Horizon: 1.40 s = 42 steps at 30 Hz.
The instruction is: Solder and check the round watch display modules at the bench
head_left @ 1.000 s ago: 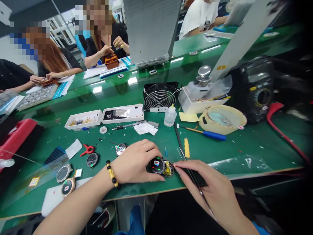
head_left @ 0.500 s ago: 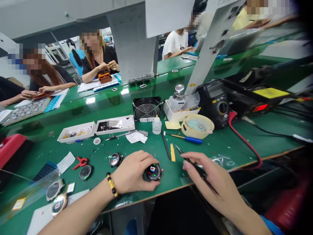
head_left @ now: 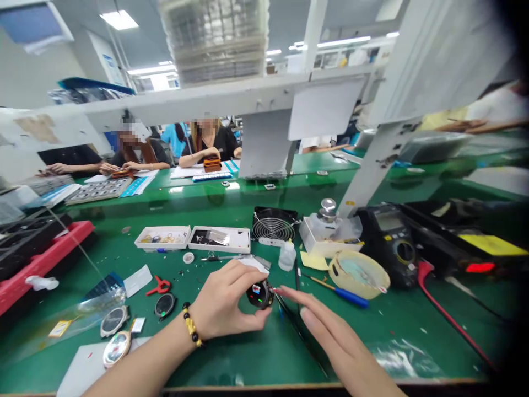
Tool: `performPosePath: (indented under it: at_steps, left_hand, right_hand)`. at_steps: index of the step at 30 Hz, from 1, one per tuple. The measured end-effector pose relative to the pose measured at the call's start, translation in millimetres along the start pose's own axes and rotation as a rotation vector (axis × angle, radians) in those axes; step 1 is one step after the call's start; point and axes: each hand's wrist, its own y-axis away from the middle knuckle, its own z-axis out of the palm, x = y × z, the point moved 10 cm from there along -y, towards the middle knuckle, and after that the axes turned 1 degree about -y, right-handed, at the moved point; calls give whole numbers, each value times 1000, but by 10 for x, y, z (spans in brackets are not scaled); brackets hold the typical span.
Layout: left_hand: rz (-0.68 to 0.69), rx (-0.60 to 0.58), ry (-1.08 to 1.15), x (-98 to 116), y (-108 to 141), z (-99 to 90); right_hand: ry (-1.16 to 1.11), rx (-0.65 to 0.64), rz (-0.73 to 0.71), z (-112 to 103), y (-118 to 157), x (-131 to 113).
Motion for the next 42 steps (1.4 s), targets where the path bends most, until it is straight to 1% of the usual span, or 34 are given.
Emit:
performPosePath:
  at_steps: [2,3,5,8,11,14,17,20,22,24,29,32,34,36,40,42]
  left_hand:
    - [-6,39,-21,-44,2,-31]
    - [-13,56,-36,-82,8,-40]
    - [-51,84,-75,-203,23,-61]
    - [-165,99,-159,-474,45,-106]
    - [-234,68,-195,-670,65,-110]
    - [-275,19,-116,-736,94,-34]
    - [-290,-8,-21,-679,115,52]
    - [-310,24,39,-618,118,55]
    - [-338,51,59,-612,118,37]
    - [-351,65,55,-605,117,27]
    - [-313,56,-14,-539,118,39]
    - [-302,49,-39,-519,124,46]
    - [-296,64,-39,-511,122,28]
    - [-290,84,-29,-498,116,2]
    - [-294,119,-8,-458,100,-58]
    - [-298,135,3,-437,92,-85]
  right_hand:
    - [-387,-134,90,243,-284,-16]
    - [-539,-217,124,393,-428,-65]
    - [-725,-310,161,617,-707,-190]
    - [-892,-373,183,838,-1017,-347]
    - [-1064,-404,289,973,-1122,-326]
    - [-1190,-411,381,985,-1077,-236]
    - [-1214,-402,378,915,-993,-227]
    - [-1162,-326,364,830,-952,-229]
    - [-1123,-294,367,818,-938,-220]
    - [-1075,-265,376,828,-929,-173]
    - [-908,-163,356,840,-936,13]
    - [-835,-153,356,860,-932,44]
    - [-834,-135,358,836,-930,24]
    - [-887,-144,362,817,-928,-28]
    - [-1046,-247,386,817,-908,-165]
    - [-1069,-266,394,787,-899,-199]
